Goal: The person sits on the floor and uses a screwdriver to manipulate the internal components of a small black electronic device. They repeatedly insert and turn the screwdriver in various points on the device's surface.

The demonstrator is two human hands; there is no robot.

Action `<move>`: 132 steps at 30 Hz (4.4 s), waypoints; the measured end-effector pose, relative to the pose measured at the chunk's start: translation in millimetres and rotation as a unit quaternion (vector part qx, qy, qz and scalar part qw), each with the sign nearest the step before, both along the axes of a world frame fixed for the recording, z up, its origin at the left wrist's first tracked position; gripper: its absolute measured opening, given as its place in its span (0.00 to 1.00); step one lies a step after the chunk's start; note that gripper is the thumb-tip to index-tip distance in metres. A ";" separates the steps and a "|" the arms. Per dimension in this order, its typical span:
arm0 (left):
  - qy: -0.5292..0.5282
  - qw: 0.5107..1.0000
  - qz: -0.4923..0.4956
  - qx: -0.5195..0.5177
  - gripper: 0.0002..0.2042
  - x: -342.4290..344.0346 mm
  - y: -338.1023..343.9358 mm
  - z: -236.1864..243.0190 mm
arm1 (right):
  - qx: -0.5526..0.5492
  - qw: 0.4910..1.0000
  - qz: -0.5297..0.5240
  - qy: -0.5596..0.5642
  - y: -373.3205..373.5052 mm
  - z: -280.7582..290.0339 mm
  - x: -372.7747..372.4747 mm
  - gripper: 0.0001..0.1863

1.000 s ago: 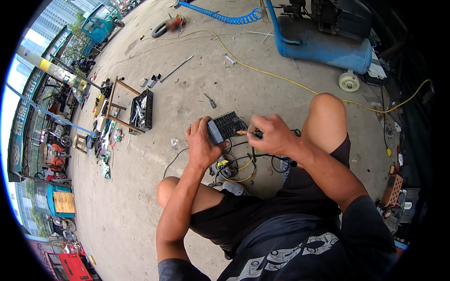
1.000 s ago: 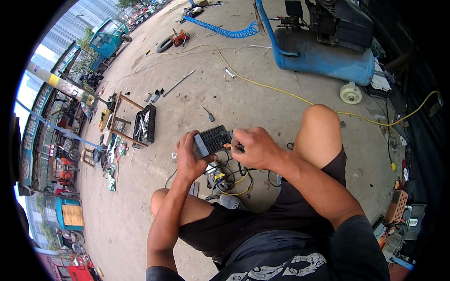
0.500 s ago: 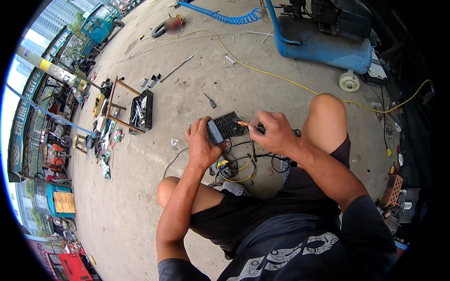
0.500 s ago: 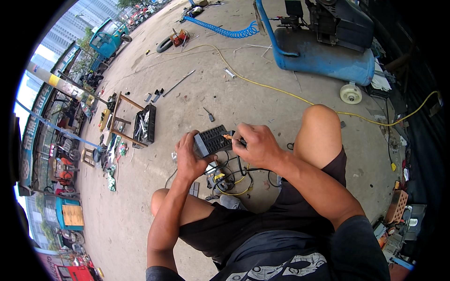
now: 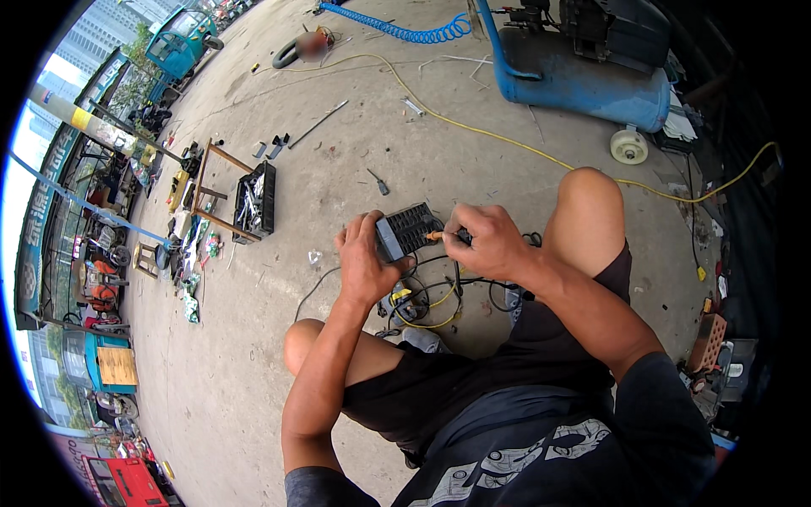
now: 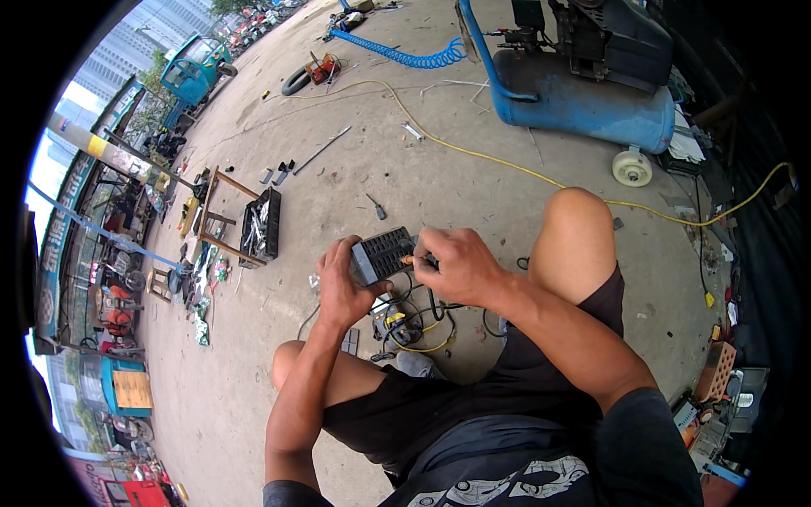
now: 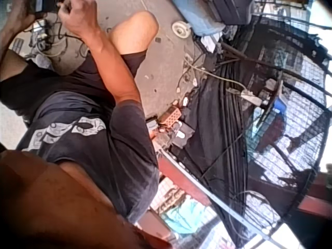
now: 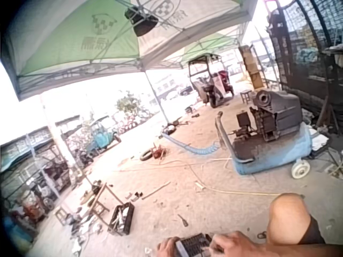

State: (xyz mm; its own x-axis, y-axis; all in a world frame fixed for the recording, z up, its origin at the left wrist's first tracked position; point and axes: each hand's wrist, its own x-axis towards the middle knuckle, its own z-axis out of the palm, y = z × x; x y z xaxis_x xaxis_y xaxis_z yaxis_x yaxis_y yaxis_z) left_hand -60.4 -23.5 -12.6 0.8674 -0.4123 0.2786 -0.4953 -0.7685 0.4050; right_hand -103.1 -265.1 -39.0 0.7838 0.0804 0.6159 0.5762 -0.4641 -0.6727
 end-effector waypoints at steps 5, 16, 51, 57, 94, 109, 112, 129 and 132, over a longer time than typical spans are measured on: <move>-0.005 1.000 -0.003 -0.001 0.44 1.0 1.1 -0.4 | 0.017 0.999 -0.044 -0.011 1.0 -7.0 2.8 0.10; -0.004 1.000 -0.009 -0.006 0.44 0.9 2.1 -1.8 | 0.026 0.999 0.004 0.039 -4.5 1.9 -1.2 0.10; -0.006 1.000 -0.012 0.000 0.45 0.0 1.5 -1.6 | -0.015 0.999 -0.031 -0.024 -1.1 -0.1 -2.9 0.10; -0.013 1.000 -0.007 -0.001 0.45 -0.2 1.9 -1.6 | 0.089 0.992 -0.085 -0.023 -5.2 -4.1 1.9 0.10; -0.028 1.000 -0.008 -0.005 0.44 1.5 1.7 -3.5 | 0.016 1.000 0.000 0.009 -0.3 6.3 -0.2 0.08; -0.035 0.999 -0.019 0.002 0.44 2.6 -2.1 -3.0 | -0.024 0.999 0.002 0.035 -2.4 0.8 1.6 0.10; -0.035 0.999 -0.020 0.007 0.44 2.7 -2.1 -2.5 | -0.024 0.999 0.007 0.041 -2.5 2.2 1.9 0.10; -0.021 1.000 -0.001 -0.011 0.44 -0.1 0.6 -1.8 | -0.062 0.997 -0.040 -0.032 -1.3 5.0 -6.0 0.12; -0.024 1.000 -0.002 -0.009 0.44 -0.1 1.6 -3.0 | -0.052 0.998 -0.022 -0.020 -1.8 7.9 -7.1 0.12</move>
State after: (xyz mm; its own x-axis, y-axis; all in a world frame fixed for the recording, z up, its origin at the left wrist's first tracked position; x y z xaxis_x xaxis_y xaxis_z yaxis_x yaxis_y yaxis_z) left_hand -60.5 -21.9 -15.6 0.8518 -0.4097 0.3266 -0.5168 -0.7596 0.3949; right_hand -110.2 -266.9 -31.1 0.7623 0.1109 0.6376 0.5792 -0.5563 -0.5958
